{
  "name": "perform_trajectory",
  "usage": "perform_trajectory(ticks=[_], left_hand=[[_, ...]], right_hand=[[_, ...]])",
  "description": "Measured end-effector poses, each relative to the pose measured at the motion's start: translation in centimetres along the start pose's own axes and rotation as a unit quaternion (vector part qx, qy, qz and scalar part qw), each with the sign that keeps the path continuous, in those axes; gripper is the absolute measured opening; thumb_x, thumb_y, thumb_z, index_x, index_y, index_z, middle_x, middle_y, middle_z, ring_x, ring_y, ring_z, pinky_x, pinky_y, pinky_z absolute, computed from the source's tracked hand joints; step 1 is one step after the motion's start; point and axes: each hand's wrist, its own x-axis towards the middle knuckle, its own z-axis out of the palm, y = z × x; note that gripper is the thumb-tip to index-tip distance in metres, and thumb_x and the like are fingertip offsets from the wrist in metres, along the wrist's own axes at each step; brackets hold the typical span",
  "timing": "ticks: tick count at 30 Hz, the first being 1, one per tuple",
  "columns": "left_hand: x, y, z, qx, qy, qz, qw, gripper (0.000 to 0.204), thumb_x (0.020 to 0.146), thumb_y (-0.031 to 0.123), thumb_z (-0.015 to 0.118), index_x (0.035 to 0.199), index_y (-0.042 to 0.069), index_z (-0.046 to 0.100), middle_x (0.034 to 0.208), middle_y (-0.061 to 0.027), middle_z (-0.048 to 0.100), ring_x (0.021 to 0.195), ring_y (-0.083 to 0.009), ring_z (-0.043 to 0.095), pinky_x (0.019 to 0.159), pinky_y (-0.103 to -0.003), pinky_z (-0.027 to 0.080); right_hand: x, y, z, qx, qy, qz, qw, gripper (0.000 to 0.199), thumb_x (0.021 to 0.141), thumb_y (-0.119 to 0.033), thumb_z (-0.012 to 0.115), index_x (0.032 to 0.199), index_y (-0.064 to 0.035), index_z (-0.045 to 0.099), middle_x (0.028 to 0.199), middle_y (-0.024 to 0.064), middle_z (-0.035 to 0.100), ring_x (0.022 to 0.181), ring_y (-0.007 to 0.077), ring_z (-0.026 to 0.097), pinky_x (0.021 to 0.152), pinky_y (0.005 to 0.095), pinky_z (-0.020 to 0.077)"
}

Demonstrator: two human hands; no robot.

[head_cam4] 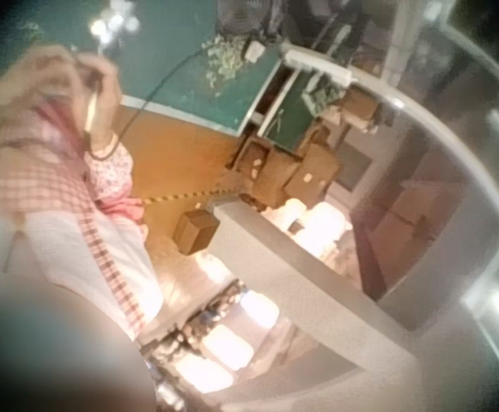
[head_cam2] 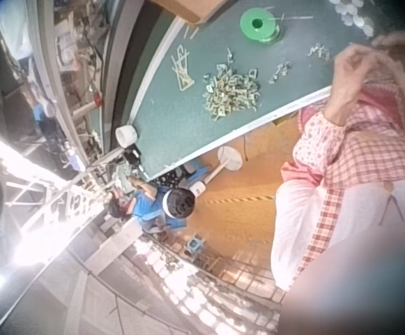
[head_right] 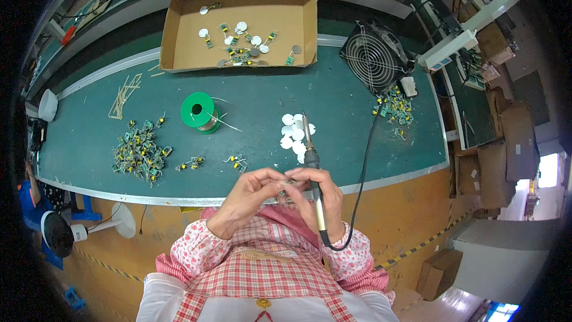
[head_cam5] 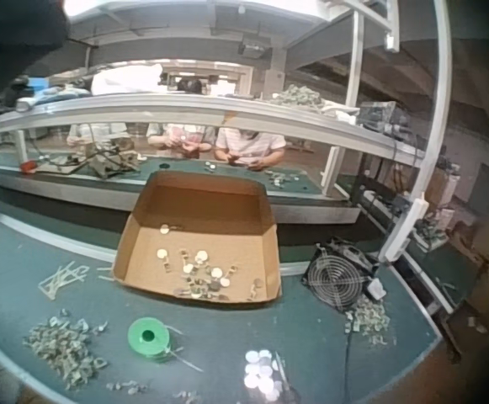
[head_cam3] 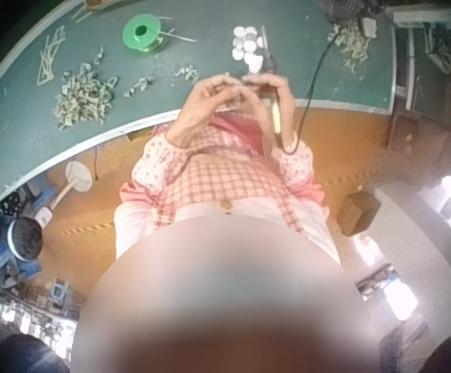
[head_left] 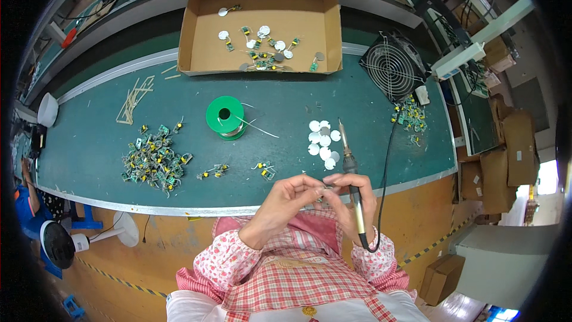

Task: The person solders small electrical components onto circular plastic bases using a soldering iron and solder wire.

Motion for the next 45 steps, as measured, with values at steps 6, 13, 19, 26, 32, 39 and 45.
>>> perform_trajectory(ticks=[6,13,19,26,32,39,45], left_hand=[[0.2,0.7,-0.7,-0.008,-0.096,-0.091,0.991,0.020,0.093,0.014,0.057,0.105,-0.001,0.060,0.096,-0.0053,0.064,0.087,-0.0103,0.060,0.077,-0.025,0.051],[0.1,0.7,0.2,0.104,-0.041,-0.002,0.994,0.033,0.089,0.012,0.063,0.117,-0.003,0.054,0.092,-0.0051,0.065,0.082,-0.0090,0.062,0.074,-0.024,0.050],[-0.4,1.8,-0.9,0.170,-0.005,-0.007,0.985,0.022,0.090,0.011,0.062,0.106,-0.003,0.059,0.093,-0.0066,0.066,0.086,-0.0100,0.063,0.075,-0.025,0.050],[-0.8,1.3,-2.6,0.148,0.087,0.002,0.985,0.016,0.089,0.013,0.062,0.099,0.000,0.063,0.077,-0.0004,0.063,0.073,-0.0059,0.059,0.063,-0.019,0.045],[-0.3,1.0,-2.8,0.167,0.130,0.045,0.976,0.013,0.088,0.012,0.064,0.094,0.001,0.063,0.076,0.0004,0.063,0.068,-0.0050,0.057,0.059,-0.018,0.044],[-0.4,0.6,-2.6,0.202,0.150,0.052,0.966,0.009,0.088,0.006,0.063,0.092,-0.001,0.060,0.077,-0.0013,0.062,0.068,-0.0055,0.057,0.063,-0.019,0.046],[-0.1,0.7,-2.2,0.218,0.185,0.077,0.955,0.009,0.089,0.007,0.062,0.091,-0.001,0.059,0.076,-0.0015,0.061,0.065,-0.0060,0.058,0.060,-0.019,0.046]], right_hand=[[-0.2,0.1,-0.3,-0.090,0.025,-0.075,0.993,0.024,0.076,0.007,0.069,0.094,-0.0027,0.055,0.085,0.0116,0.067,0.072,0.0197,0.064,0.061,0.0282,0.0505],[0.1,0.2,0.1,-0.123,0.023,-0.061,0.990,0.021,0.075,0.009,0.068,0.089,-0.0023,0.057,0.081,0.0106,0.067,0.066,0.0211,0.061,0.058,0.0298,0.0478],[1.5,2.5,0.3,-0.185,0.031,-0.036,0.982,0.021,0.073,0.005,0.070,0.089,-0.0024,0.059,0.078,0.0098,0.063,0.067,0.0236,0.060,0.060,0.0310,0.0468],[4.4,5.2,2.3,-0.370,0.009,-0.083,0.925,0.027,0.068,-0.001,0.075,0.089,-0.0078,0.058,0.082,0.0057,0.062,0.074,0.0245,0.059,0.062,0.0336,0.0454],[4.5,5.1,3.1,-0.196,-0.011,0.016,0.980,0.028,0.072,0.001,0.071,0.095,-0.0057,0.056,0.082,0.0076,0.062,0.071,0.0242,0.062,0.061,0.0330,0.0477],[3.8,4.8,3.1,-0.134,-0.040,-0.014,0.990,0.026,0.075,0.004,0.068,0.096,-0.0044,0.056,0.079,0.0078,0.062,0.069,0.0190,0.065,0.061,0.0289,0.0498],[2.4,3.4,2.4,-0.046,0.006,0.051,0.998,0.019,0.080,0.001,0.069,0.093,-0.0027,0.055,0.081,0.0068,0.063,0.075,0.0136,0.065,0.066,0.0259,0.0520]])
